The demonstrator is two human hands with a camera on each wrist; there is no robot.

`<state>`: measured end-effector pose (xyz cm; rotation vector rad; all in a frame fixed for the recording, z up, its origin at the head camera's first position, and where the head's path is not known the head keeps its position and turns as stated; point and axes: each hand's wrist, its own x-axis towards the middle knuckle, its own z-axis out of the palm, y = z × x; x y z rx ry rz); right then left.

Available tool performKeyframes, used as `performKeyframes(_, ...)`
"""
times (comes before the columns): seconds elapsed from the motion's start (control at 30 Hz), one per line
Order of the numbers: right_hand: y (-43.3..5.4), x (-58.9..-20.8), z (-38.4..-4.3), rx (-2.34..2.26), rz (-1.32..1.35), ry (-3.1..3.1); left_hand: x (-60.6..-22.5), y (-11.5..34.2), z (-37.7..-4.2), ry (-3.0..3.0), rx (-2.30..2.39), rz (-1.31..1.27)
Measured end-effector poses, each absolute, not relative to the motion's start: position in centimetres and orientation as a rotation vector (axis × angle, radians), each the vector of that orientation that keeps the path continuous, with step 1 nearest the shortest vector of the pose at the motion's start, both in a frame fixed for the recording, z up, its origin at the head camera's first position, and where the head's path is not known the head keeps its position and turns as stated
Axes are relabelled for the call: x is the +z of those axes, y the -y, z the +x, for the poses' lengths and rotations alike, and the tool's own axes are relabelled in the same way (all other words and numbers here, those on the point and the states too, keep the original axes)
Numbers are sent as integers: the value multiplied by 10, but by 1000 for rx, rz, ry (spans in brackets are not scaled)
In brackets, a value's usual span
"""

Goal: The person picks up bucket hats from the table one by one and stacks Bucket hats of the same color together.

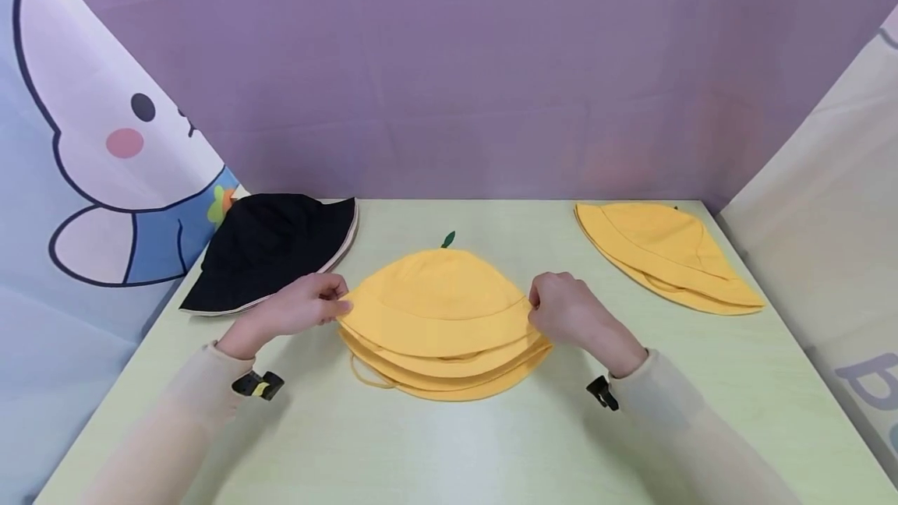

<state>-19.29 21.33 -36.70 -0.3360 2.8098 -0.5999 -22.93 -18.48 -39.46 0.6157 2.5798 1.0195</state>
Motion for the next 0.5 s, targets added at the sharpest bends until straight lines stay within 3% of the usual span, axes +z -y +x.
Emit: performKeyframes(0.5, -210, -395, -194, -620, -270, -2720, -429, 179, -231, -2642, 807, 567)
